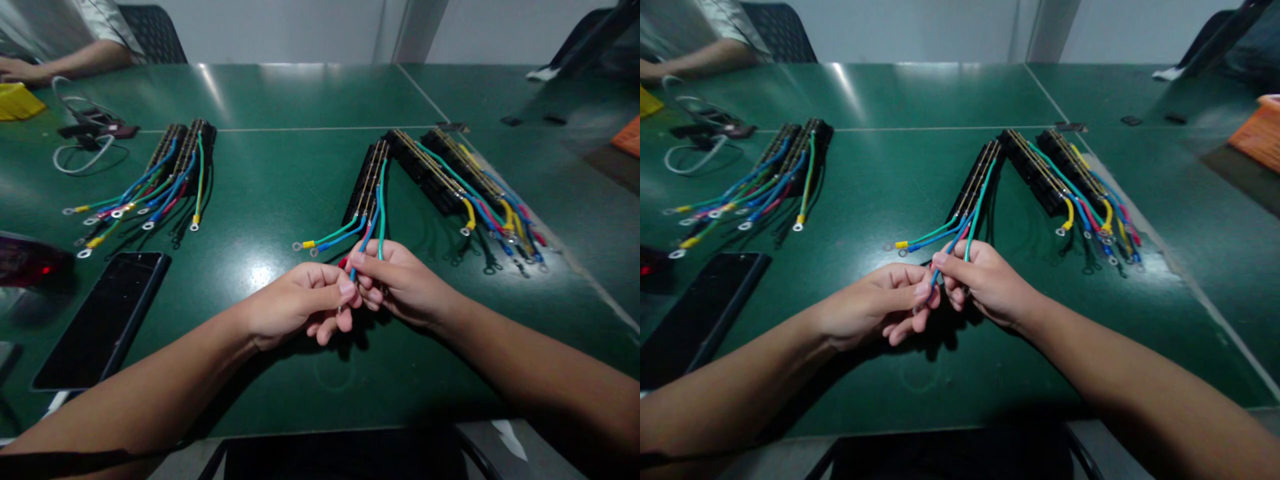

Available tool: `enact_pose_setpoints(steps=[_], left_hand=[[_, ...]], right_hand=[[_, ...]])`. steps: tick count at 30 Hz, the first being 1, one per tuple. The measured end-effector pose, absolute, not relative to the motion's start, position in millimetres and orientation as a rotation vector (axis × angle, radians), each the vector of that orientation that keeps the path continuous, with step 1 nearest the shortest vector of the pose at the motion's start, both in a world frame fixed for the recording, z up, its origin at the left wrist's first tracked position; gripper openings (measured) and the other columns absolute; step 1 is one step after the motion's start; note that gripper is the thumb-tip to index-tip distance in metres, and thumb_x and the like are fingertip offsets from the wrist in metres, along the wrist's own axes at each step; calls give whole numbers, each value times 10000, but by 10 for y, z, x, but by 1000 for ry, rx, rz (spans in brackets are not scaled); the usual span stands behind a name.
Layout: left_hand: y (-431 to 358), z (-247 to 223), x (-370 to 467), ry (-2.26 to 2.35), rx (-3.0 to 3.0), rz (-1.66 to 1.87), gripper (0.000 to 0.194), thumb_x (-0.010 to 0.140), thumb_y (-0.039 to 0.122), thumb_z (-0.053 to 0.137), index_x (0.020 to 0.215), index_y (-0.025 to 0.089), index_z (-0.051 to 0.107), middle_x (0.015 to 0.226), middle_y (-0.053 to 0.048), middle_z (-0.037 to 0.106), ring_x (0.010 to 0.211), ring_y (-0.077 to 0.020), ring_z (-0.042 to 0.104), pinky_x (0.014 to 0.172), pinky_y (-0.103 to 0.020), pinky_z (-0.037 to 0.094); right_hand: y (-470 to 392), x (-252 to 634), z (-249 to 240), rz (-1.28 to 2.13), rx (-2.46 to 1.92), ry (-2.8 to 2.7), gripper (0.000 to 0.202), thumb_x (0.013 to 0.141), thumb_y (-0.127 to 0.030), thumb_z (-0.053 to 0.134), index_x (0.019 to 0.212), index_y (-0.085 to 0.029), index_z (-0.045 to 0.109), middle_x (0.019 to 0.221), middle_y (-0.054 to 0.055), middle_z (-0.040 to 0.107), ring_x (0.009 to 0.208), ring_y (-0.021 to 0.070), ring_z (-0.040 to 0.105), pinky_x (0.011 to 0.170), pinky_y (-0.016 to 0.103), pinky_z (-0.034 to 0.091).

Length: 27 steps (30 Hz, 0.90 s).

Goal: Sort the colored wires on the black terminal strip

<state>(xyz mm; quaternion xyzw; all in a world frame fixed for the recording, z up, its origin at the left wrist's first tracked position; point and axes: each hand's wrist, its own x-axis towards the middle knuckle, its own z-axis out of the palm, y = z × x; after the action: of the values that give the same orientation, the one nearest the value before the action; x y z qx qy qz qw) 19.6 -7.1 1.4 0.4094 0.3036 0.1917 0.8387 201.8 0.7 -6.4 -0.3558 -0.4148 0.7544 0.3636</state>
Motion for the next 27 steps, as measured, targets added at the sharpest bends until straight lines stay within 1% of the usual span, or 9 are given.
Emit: enact_pose_setpoints(steps=[4, 7, 11, 15, 17, 21, 23, 27], left_hand=[[-76, 15, 195, 693, 870, 429, 328, 825, 395, 718, 755, 124, 546, 548, 43, 603, 341, 2, 430, 343, -83, 297], [-79, 10, 199, 676, 884, 415, 333, 829, 409, 709, 767, 122, 553, 589, 25, 635, 362, -7, 464, 353, -92, 320], [-81, 4, 210, 661, 908, 391, 336, 854, 438, 673, 812, 123, 564, 646, 7, 664, 399, -19, 518, 370, -97, 343], [-81, 14, 219, 699, 910, 414, 387, 808, 446, 723, 734, 130, 513, 556, 41, 608, 353, -1, 443, 354, -91, 317], [-83, 19, 222, 702, 916, 415, 393, 803, 446, 729, 728, 130, 508, 547, 46, 601, 344, 3, 429, 347, -90, 311], [-91, 14, 223, 681, 944, 399, 370, 838, 461, 685, 792, 119, 553, 637, 3, 663, 388, -19, 524, 354, -92, 339], [-94, 8, 220, 686, 944, 412, 376, 833, 472, 688, 800, 121, 557, 670, -7, 679, 406, -31, 560, 357, -95, 359], [-85, 7, 198, 680, 936, 431, 388, 789, 453, 740, 749, 127, 534, 628, 7, 668, 405, -43, 579, 343, -93, 356]], right_hand=[[3, 2027, -70, 1953, -886, -1078, 306, 808, -377, 743, 728, -160, 542, 477, -75, 501, 327, 41, 405, 326, 151, 361], [2, 2032, -62, 1968, -874, -1084, 312, 818, -370, 737, 719, -161, 528, 453, -86, 472, 314, 37, 394, 320, 143, 347], [3, 2038, -65, 1975, -861, -1119, 334, 834, -372, 721, 688, -157, 510, 441, -92, 434, 306, 25, 366, 304, 126, 288], [3, 2038, -73, 1981, -873, -1128, 344, 846, -380, 706, 684, -169, 487, 420, -104, 394, 299, 27, 332, 308, 135, 273], [1, 2036, -69, 1974, -873, -1134, 348, 850, -381, 702, 678, -171, 483, 410, -107, 380, 298, 27, 325, 311, 134, 274], [-4, 2034, -56, 1955, -884, -1164, 340, 859, -376, 693, 677, -163, 500, 420, -97, 400, 306, 23, 330, 314, 128, 272], [-5, 2037, -58, 1955, -886, -1166, 337, 860, -377, 691, 681, -165, 501, 424, -96, 405, 309, 24, 333, 317, 128, 277], [-6, 2041, -71, 1962, -899, -1136, 323, 855, -377, 699, 713, -179, 487, 419, -106, 401, 306, 30, 334, 326, 133, 298]])
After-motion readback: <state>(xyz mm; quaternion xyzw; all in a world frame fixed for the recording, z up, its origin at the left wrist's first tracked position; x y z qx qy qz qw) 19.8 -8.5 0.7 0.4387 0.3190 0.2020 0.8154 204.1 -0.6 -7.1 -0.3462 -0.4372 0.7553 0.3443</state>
